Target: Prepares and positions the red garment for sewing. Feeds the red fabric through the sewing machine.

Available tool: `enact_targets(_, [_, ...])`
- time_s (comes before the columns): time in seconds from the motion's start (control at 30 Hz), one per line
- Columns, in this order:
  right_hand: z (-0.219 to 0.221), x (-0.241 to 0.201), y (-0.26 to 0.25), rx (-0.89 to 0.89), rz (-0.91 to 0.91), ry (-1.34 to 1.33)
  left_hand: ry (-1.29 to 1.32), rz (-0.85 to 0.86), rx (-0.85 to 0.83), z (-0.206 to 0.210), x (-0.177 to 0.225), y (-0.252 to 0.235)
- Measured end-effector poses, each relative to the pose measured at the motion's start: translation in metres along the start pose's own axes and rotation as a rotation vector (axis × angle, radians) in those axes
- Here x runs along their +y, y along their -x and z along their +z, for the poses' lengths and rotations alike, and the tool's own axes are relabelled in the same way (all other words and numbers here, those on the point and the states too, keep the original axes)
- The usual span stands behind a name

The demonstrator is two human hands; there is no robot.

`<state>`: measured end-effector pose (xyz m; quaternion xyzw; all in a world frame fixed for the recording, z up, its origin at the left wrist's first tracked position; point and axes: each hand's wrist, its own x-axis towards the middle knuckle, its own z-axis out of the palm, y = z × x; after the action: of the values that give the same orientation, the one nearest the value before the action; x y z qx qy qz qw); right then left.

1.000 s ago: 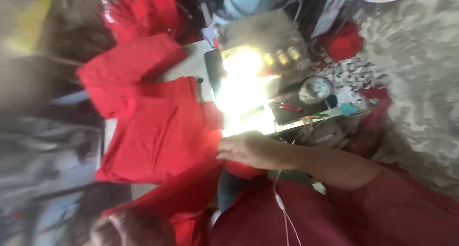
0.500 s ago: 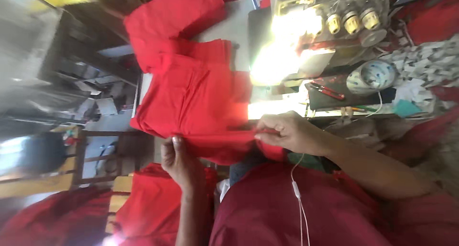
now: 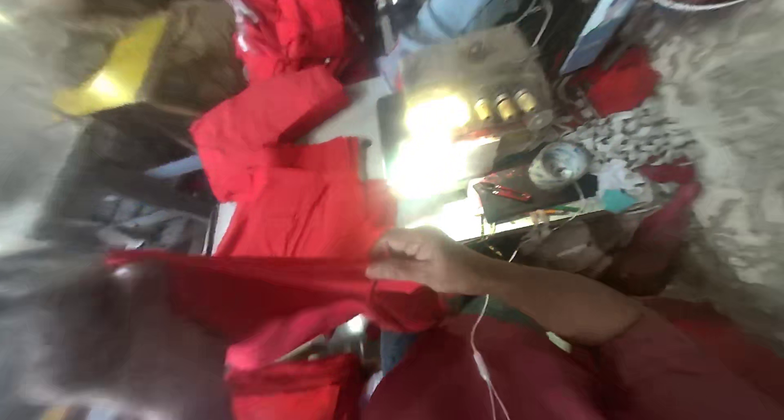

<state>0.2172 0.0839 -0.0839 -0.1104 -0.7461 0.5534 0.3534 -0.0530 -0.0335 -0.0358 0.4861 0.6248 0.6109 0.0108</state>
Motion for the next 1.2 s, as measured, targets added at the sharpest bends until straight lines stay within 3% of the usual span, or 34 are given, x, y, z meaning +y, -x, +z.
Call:
enact_targets(0.1, [-0.003,-0.005,0.006,0.096,-0.004,-0.079,-0.025,-0.035,-0.009,0.022,0.02,-0.008])
enact_targets(0.2, [-0.011,-0.004,0.013,0.164,0.003,-0.059,0.121,-0.028,-0.046,0.048,0.016,-0.009])
enact_targets(0.37, [-0.018,0.004,0.015,0.091,-0.017,0.045,0.215,-0.123,0.163,0.067,0.023,0.009])
enact_targets(0.5, [-0.018,0.005,0.012,0.02,0.06,0.086,0.216,-0.148,0.173,0.065,0.011,0.023])
enact_targets(0.63, [-0.013,0.014,0.018,0.073,-0.037,0.207,0.18,0.026,0.078,0.049,-0.014,0.046])
enact_targets(0.8, [-0.018,0.02,0.035,0.11,0.058,0.128,0.129,0.206,0.109,0.059,-0.01,0.066])
enact_targets(1.0, [-0.021,0.026,0.051,0.222,0.069,0.115,0.232,0.064,0.115,0.073,-0.016,0.072])
enact_targets(1.2, [-0.02,0.018,0.054,0.176,0.055,0.179,0.317,-0.108,0.115,0.072,-0.021,0.084])
